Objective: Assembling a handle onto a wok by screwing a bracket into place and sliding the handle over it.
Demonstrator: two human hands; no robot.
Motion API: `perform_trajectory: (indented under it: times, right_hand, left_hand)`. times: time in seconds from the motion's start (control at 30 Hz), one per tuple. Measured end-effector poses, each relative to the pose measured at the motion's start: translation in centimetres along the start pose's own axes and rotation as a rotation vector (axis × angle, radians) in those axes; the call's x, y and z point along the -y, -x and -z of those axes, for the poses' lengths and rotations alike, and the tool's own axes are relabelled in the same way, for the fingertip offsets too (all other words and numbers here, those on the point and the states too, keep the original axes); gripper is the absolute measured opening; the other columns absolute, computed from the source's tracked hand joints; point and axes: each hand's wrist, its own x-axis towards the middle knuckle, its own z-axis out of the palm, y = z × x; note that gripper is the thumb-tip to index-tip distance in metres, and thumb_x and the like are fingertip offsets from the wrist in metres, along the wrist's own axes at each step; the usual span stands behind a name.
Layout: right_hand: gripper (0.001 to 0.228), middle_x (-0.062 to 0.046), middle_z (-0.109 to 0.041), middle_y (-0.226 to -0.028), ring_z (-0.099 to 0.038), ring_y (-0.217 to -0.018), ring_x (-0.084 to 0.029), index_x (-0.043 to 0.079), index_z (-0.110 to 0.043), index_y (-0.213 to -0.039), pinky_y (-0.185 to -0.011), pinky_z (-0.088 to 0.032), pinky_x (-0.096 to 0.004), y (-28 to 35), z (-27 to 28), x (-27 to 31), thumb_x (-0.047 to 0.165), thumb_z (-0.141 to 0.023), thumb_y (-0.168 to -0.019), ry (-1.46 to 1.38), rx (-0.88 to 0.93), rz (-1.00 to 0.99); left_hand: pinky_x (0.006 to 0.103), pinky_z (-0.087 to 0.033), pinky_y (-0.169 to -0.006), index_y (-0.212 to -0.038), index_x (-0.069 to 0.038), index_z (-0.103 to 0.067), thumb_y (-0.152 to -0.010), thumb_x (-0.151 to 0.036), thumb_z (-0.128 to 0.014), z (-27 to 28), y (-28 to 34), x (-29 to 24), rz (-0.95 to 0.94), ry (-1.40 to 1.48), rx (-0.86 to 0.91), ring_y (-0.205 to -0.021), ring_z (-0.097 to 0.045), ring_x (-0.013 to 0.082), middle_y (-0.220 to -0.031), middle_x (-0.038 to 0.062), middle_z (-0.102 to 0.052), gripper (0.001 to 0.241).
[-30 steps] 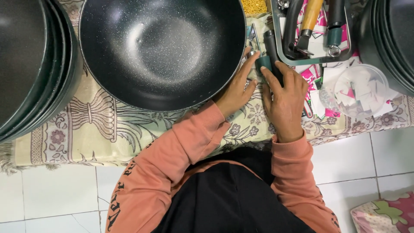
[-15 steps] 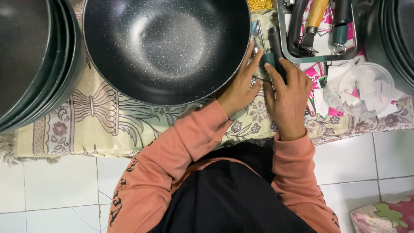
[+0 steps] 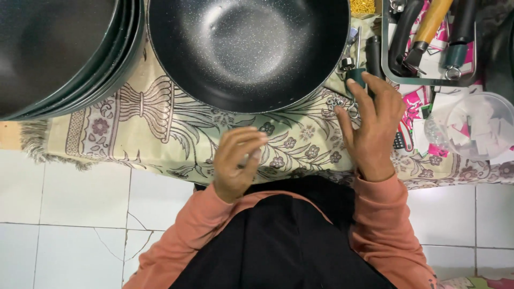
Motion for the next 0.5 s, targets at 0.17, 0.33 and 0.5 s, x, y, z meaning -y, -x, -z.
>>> perform_trajectory:
  times: [0.17,0.33,0.5]
  right_hand:
    - [0.053,-0.015,-0.062,-0.139,-0.055,-0.130,-0.039,0.014,-0.064,-0.143,-0.102,-0.038,-0.049,-2.1,-2.9,2.9,0.030,-0.081,-0.094,-0.052,0.034,0.124]
    - [0.070,-0.007,-0.068,-0.134,-0.057,-0.133,-0.031,0.022,-0.065,-0.138,-0.108,-0.040,-0.047,-3.3,-5.2,6.0,0.023,-0.094,-0.075,-0.035,0.128,0.235]
    - [0.034,-0.006,-0.074,-0.114,-0.067,-0.117,-0.028,0.014,-0.073,-0.122,-0.109,-0.045,-0.048,-3.9,-4.9,6.1,0.025,-0.082,-0.091,-0.150,0.047,0.214]
  left_hand:
    - [0.0495,-0.044,-0.103,-0.124,-0.006,-0.069,-0.100,-0.023,-0.062,5.0,-3.9,0.5,-0.085,-0.352,-0.197,-0.119,-0.054,0.0354,-0.126,0.015,-0.059,0.030]
    - [0.0592,-0.036,-0.111,-0.130,-0.003,-0.066,-0.103,-0.036,-0.063,4.8,-6.8,0.5,-0.142,-0.487,-0.154,-0.134,-0.045,0.0420,-0.141,0.018,-0.051,0.044]
    - [0.0640,-0.011,-0.120,-0.123,-0.014,-0.071,-0.100,-0.054,-0.063,2.4,-7.3,1.0,-0.191,-0.540,0.087,-0.125,-0.060,0.0342,-0.123,0.010,-0.070,0.047]
